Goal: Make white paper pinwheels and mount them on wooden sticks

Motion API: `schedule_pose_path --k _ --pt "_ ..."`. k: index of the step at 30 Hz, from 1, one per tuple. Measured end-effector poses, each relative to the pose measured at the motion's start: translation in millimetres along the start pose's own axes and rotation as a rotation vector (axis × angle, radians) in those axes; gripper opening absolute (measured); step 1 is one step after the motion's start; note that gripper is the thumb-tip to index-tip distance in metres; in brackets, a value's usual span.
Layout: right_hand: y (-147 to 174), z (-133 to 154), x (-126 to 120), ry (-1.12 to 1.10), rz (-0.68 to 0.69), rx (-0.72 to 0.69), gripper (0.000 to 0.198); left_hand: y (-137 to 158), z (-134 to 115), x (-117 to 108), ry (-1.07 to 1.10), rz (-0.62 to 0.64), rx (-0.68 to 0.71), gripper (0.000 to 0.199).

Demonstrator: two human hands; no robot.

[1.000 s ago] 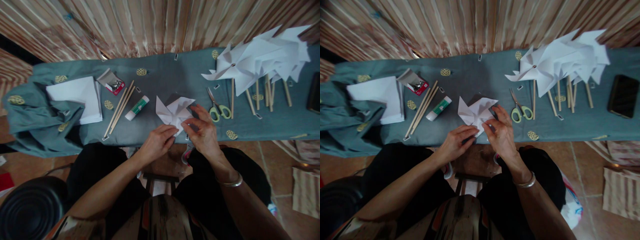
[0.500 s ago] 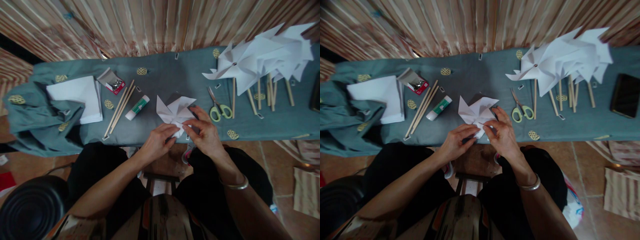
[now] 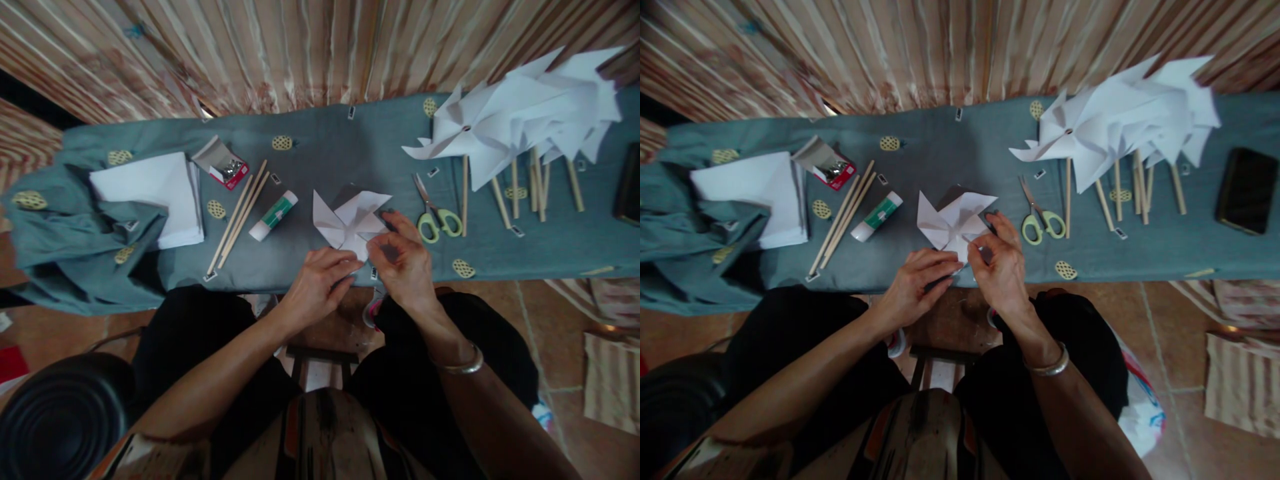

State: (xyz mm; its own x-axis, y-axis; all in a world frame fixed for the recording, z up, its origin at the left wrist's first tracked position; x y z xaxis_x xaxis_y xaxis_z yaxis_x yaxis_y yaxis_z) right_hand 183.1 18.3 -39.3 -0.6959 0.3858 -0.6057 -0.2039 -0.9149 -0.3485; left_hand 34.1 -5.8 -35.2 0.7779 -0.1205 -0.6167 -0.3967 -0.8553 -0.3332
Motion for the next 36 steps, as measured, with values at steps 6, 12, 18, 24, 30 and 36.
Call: schedule_pose_path --k 6,12,18,24,30,36 --pt "0 -1 3 -0.017 -0.055 0.013 0.013 3 1 6 0.023 0.050 -0.067 0.029" --pt "1 -1 3 0.014 -0.062 -0.021 0.011 1 5 5 0.076 0.024 -0.115 0.028" --pt "3 7 -6 0.101 -0.075 -0.132 0.011 -2 9 5 0.113 0.025 -0.173 0.026" --pt "8 30 -12 0.216 -0.067 -0.355 0.012 -4 10 5 0.127 0.021 -0.211 0.025" --pt "16 34 -4 0.168 0.010 -0.476 0.032 -8 12 4 0.115 0.016 -0.242 0.023" --pt "18 29 0 0.170 0.053 -0.465 0.041 -8 16 9 0.088 -0.001 -0.251 0.019"
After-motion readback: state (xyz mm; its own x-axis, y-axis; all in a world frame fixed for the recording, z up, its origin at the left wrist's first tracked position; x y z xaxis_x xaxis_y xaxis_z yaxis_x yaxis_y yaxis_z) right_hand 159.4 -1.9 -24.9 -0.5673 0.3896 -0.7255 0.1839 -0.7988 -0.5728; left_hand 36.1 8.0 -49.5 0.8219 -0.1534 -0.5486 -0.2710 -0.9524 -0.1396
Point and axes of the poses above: each hand's wrist, its own y-axis away from the middle knuckle, its own x-axis out of the palm, z = x × y, the point moved 7 cm from there along -y, towards the middle knuckle, and after that the axes turned 12 degrees about -z, right-handed, at the moved point
